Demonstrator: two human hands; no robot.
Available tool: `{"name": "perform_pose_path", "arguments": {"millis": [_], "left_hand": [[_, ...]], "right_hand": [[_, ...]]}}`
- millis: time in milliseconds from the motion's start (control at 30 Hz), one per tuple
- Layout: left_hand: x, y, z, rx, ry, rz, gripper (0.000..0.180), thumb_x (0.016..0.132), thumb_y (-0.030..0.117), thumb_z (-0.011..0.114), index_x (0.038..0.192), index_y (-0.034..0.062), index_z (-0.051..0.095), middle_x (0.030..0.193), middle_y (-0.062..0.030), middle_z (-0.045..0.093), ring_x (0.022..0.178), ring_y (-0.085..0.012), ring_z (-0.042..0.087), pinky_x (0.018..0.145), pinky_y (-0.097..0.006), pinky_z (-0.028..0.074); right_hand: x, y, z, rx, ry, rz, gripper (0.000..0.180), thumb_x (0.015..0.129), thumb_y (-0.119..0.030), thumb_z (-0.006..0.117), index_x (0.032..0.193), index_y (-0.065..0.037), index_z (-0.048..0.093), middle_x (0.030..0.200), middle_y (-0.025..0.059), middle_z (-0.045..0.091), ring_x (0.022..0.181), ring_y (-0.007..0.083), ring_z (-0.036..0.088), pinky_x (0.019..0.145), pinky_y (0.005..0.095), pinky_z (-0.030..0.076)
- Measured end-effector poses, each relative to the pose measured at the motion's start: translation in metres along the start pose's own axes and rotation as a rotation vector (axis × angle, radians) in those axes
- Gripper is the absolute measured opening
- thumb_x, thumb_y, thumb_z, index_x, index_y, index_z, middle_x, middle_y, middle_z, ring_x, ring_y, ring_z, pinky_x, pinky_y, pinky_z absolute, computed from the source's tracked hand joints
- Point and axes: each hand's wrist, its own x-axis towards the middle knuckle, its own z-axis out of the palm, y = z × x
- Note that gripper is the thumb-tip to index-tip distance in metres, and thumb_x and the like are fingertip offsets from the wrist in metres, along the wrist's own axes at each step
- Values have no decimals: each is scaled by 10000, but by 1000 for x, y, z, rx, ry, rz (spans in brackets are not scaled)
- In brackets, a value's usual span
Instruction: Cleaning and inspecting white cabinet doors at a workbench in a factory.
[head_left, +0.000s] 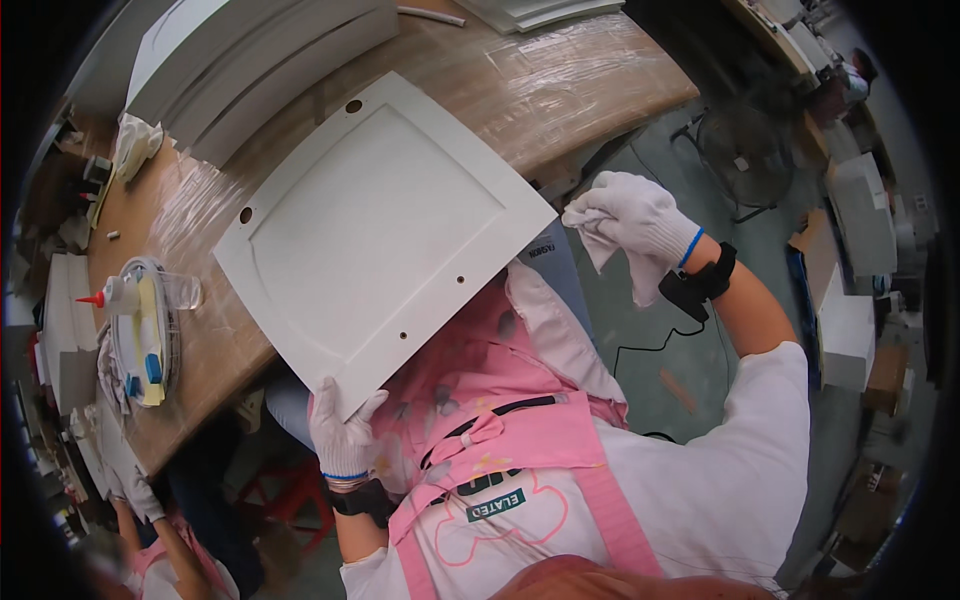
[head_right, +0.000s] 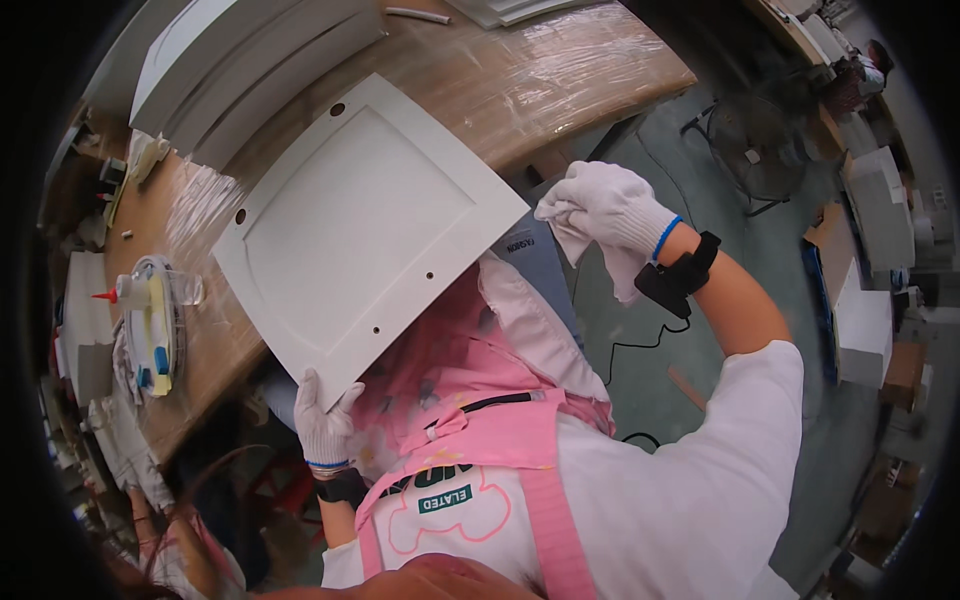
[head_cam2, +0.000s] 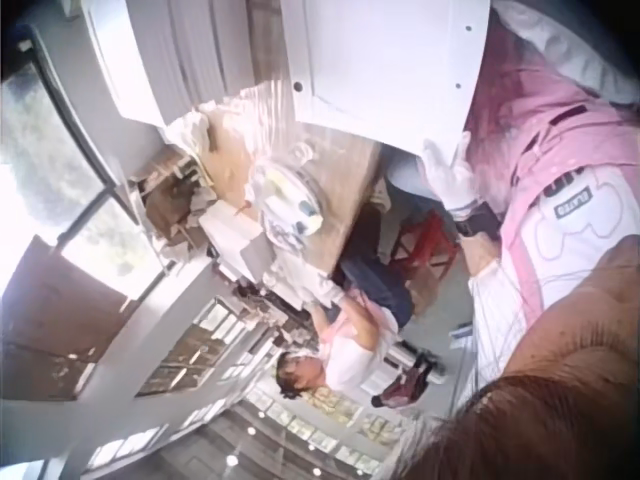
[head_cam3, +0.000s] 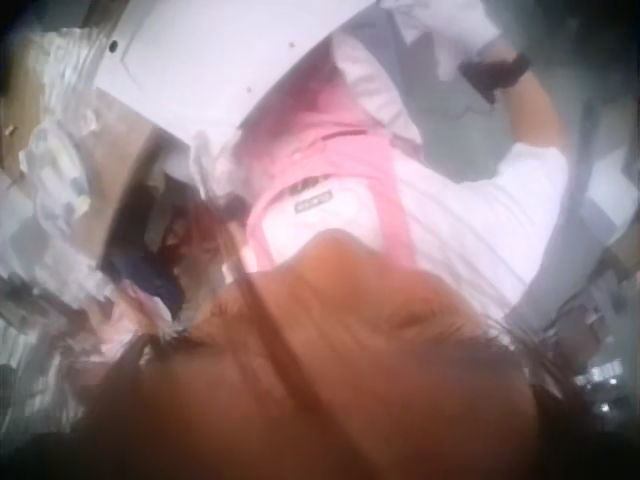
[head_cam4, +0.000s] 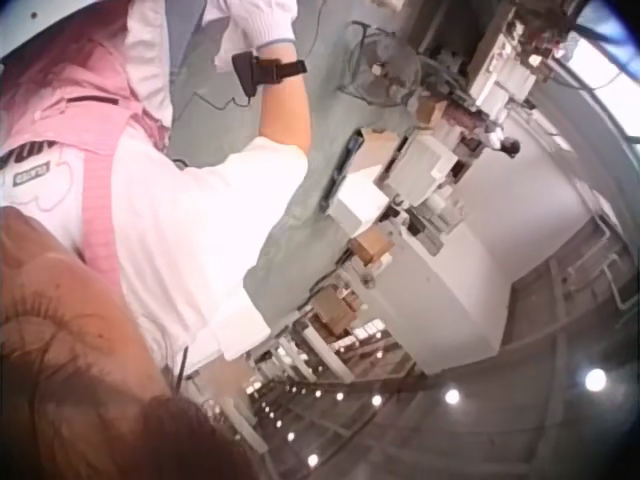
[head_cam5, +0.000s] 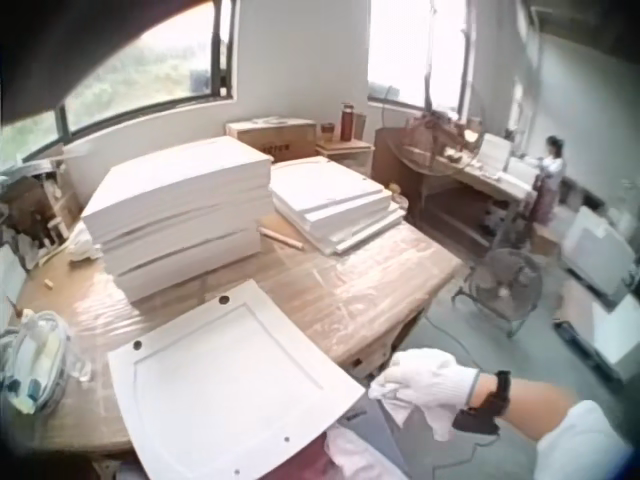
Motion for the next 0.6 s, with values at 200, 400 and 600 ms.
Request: {"name": "perform_pose_path", "arguments": {"millis": [200,400,600], "left_hand": [[4,-3,-3,12,-32,18,373,1005,201,499,1313,0,436,1226,-214,581,1058,-412,633,720,-579,622],[5,-6,-7,-68,-24,0,374,1005,194,497,1320,3,428,1221,-219,583,1049,-417,636,707,-590,620],[4,-5,-8,-43,-32,-10,368,1004,195,503,1317,15,430,1220,-216,582,1064,-416,627,732,-589,616]], "right_hand": [[51,-34,4,-35,377,-170,150,843,-240,654,974,-203,715,925,90,610,911,301,611,793,401,504],[71,-67,13,-467,161,-134,177,782,-153,647,955,-158,687,975,118,629,957,305,613,813,387,509],[76,-62,8,-469,145,-59,249,710,-97,705,948,-169,685,1011,114,627,985,293,613,828,361,515]]}}
